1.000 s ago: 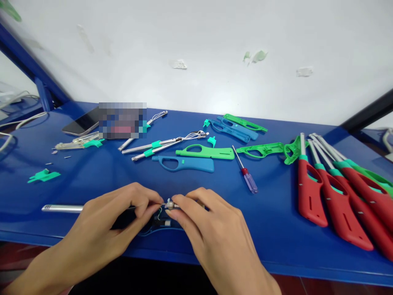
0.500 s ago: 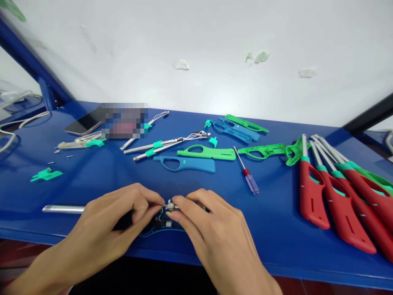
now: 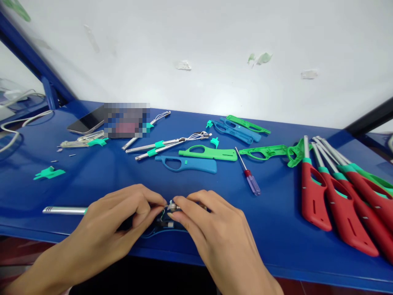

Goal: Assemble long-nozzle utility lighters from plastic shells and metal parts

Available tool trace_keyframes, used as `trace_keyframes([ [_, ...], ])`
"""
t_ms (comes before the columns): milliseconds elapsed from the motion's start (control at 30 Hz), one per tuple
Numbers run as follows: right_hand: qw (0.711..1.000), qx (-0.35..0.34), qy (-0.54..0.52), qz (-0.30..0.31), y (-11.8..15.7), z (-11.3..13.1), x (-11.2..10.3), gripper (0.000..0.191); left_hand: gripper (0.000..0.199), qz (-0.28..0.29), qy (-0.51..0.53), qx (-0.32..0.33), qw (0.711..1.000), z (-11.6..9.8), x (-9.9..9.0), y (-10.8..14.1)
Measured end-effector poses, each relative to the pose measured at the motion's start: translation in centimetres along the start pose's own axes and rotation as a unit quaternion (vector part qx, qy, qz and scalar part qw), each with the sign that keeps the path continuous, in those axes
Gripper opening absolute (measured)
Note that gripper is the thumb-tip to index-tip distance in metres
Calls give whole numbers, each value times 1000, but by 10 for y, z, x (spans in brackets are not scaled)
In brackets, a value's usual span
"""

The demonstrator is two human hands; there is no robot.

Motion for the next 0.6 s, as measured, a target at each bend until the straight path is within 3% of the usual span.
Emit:
trace_keyframes([
  [600,1000,-15,19,11,4,-1,1,32,32,17,-11,6,1000,-1,-1,1],
])
Point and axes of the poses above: each hand's wrist, its own y-axis away from the middle knuckle, its own x-axis out of the palm, z = x × y, the point moved 1 cm from there along -y, towards the middle knuckle, and after that the axes turned 1 degree about -z, right-handed, at the moved point
